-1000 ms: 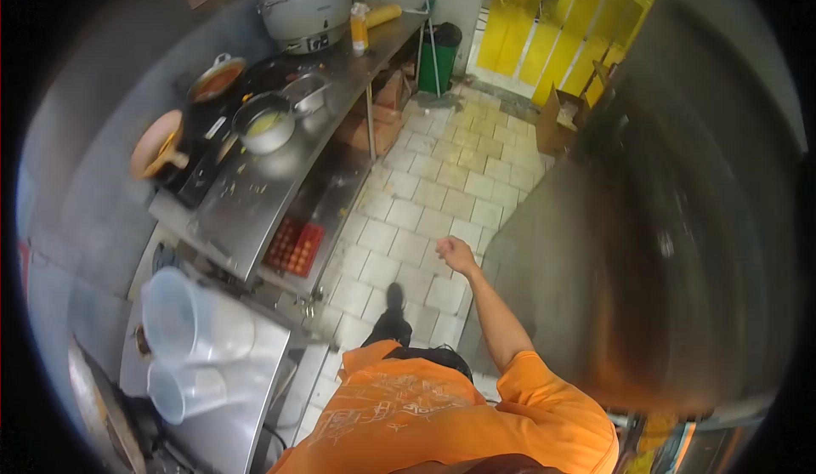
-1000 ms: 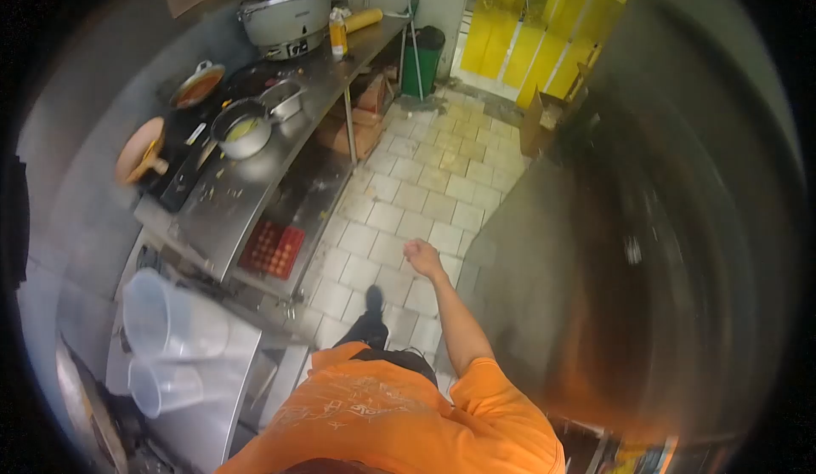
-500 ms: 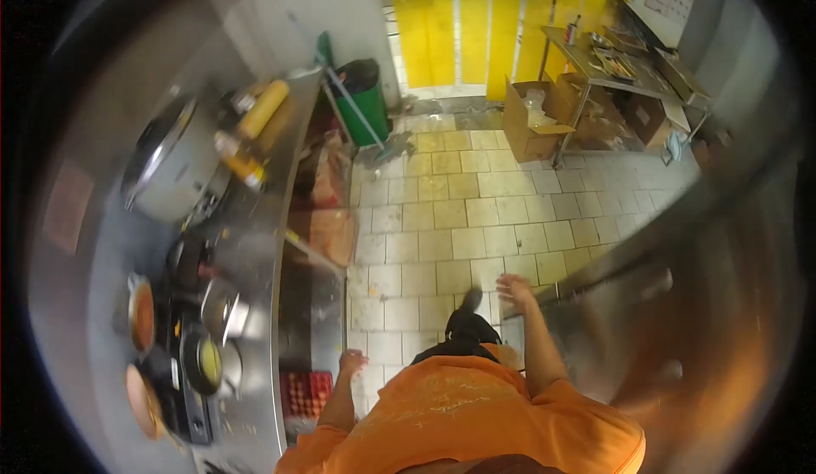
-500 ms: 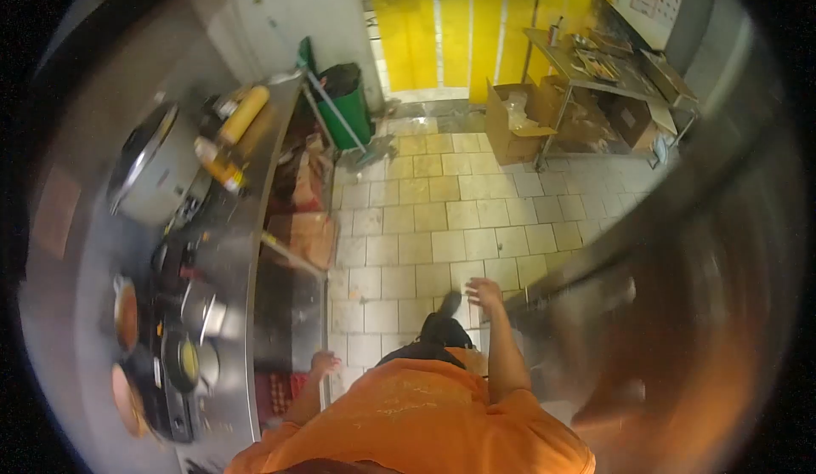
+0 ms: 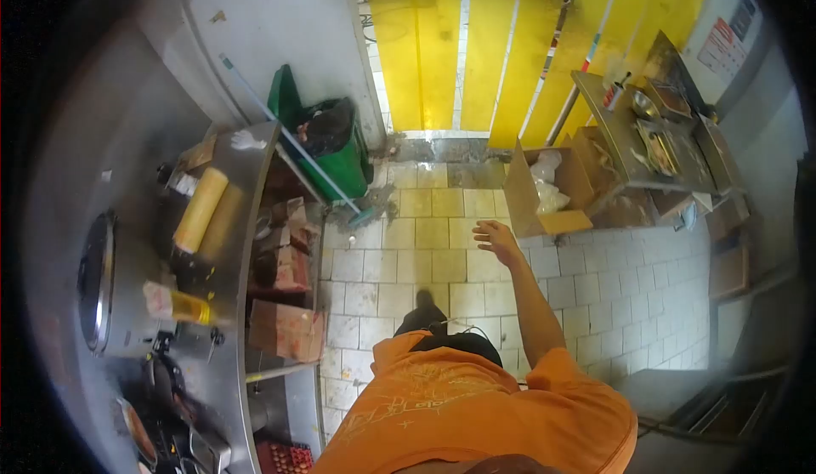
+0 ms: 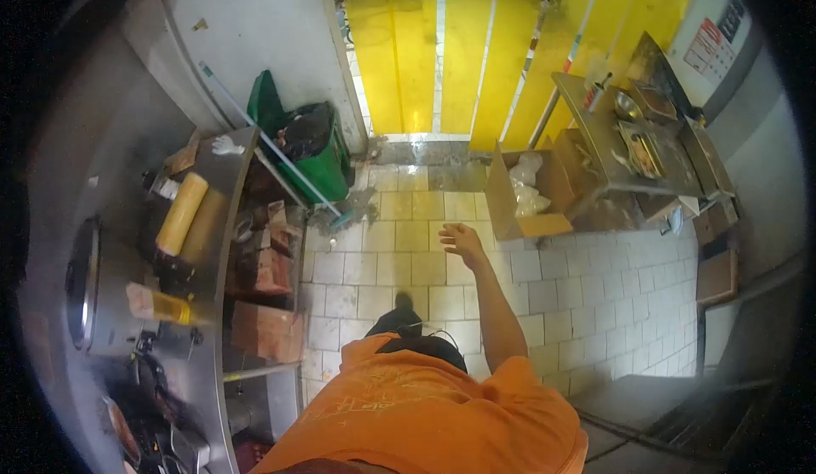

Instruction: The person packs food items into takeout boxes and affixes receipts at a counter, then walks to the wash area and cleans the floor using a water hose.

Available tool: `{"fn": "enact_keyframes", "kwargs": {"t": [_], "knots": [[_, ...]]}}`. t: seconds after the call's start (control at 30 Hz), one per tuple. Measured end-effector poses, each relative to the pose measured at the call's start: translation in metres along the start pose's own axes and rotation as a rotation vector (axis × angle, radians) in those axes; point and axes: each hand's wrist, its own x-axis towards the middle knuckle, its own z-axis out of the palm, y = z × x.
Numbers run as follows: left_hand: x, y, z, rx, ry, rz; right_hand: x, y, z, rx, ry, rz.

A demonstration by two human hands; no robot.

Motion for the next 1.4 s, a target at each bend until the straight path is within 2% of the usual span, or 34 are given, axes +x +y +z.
{"fn": "enact_keyframes", "kwargs": {"t": [0.1, 0.13, 0.23, 0.27, 0.3, 0.33, 0.37, 0.43, 0.47, 0.5, 0.57, 0.63, 0.7, 0.73, 0.77, 0.8, 0.83, 0.87, 0.9, 0.97, 1.0, 1.07, 1.13, 1.17, 1.23, 1.3, 1.33, 1.37, 1.4], "knots": [[0.062, 0.106, -0.025, 0.012, 0.014, 0.011, 0.082, -0.023, -0.043, -0.097, 0.032, -0.035], [0.086, 0.146, -0.039, 0.020, 0.035, 0.035, 0.097, -0.019, -0.059, -0.104, 0.056, 0.054], [0.172, 0.307, -0.096, 0.040, 0.202, 0.260, 0.130, -0.020, -0.105, -0.048, 0.200, 0.172], [0.192, 0.383, -0.121, 0.024, 0.253, 0.373, 0.135, -0.026, -0.115, -0.017, 0.259, 0.189], [0.266, 0.438, -0.140, 0.384, 0.340, 0.908, 0.137, -0.034, -0.123, 0.014, 0.319, 0.207], [0.270, 0.545, -0.171, 0.125, 0.181, 0.892, 0.142, -0.052, -0.128, 0.056, 0.363, 0.208], [0.250, 0.651, -0.193, 0.023, 0.186, 0.978, 0.147, -0.073, -0.130, 0.103, 0.410, 0.212], [0.201, 0.841, -0.237, 0.205, 0.236, 1.179, 0.173, -0.117, -0.137, 0.150, 0.450, 0.154], [0.230, 0.908, -0.241, 0.231, 0.284, 1.394, 0.189, -0.137, -0.140, 0.172, 0.481, 0.092], [0.238, 0.981, -0.243, 0.270, 0.253, 1.364, 0.214, -0.166, -0.141, 0.187, 0.492, 0.088], [0.197, 1.107, -0.256, 0.359, 0.366, 1.647, 0.284, -0.236, -0.148, 0.093, 0.437, -0.057], [0.181, 1.210, -0.268, 0.539, 0.286, 1.754, 0.385, -0.305, -0.142, -0.021, 0.393, -0.143], [0.203, 1.280, -0.273, 0.606, 0.311, 1.755, 0.514, -0.363, -0.132, -0.208, 0.235, -0.304], [0.229, 1.347, -0.299, 0.689, 0.353, 1.772, 0.621, -0.423, -0.111, -0.414, 0.244, -0.414], [0.254, 1.373, -0.315, 0.688, 0.366, 1.769, 0.679, -0.451, -0.095, -0.623, 0.265, -0.513], [0.291, 1.392, -0.338, 0.651, 0.527, 1.560, 0.719, -0.469, -0.096, -0.624, 0.257, -0.522], [0.322, 1.409, -0.366, 0.607, 0.674, 1.346, 0.758, -0.489, -0.097, -0.694, 0.480, -0.646], [0.341, 1.422, -0.401, 0.519, 0.776, 1.342, 0.798, -0.509, -0.098, -0.752, 0.709, -0.767], [0.356, 1.431, -0.440, 0.430, 0.879, 1.340, 0.825, -0.524, -0.114, -0.683, 0.780, -0.794], [0.398, 1.440, -0.510, 0.396, 1.008, 1.239, 0.870, -0.546, -0.159, -0.726, 1.008, -0.784], [0.407, 1.444, -0.540, 0.408, 1.091, 1.160, 0.877, -0.562, -0.176, -0.893, 1.141, -0.752], [0.441, 1.452, -0.592, 0.429, 1.190, 0.846, 0.899, -0.583, -0.213, -0.966, 1.342, -0.619], [0.468, 1.479, -0.625, 0.454, 1.253, 0.448, 0.903, -0.565, -0.259, -1.106, 1.525, -0.403], [0.480, 1.507, -0.639, 0.453, 1.249, 0.427, 0.913, -0.558, -0.276, -1.117, 1.630, -0.296], [0.520, 1.573, -0.660, 0.384, 0.866, 0.195, 0.930, -0.557, -0.285, -1.164, 1.677, 0.031], [0.567, 1.654, -0.666, 0.254, 0.506, 0.534, 0.962, -0.548, -0.303, -1.137, 1.758, 0.180], [0.595, 1.691, -0.663, 0.162, 0.345, 0.703, 0.989, -0.562, -0.301, -1.140, 1.749, 0.179], [0.623, 1.729, -0.659, 0.064, 0.179, 0.869, 1.013, -0.588, -0.289, -0.899, 1.748, 0.419], [0.641, 1.767, -0.654, -0.044, 0.032, 0.928, 1.039, -0.611, -0.288, -0.655, 1.723, 0.644]]}}
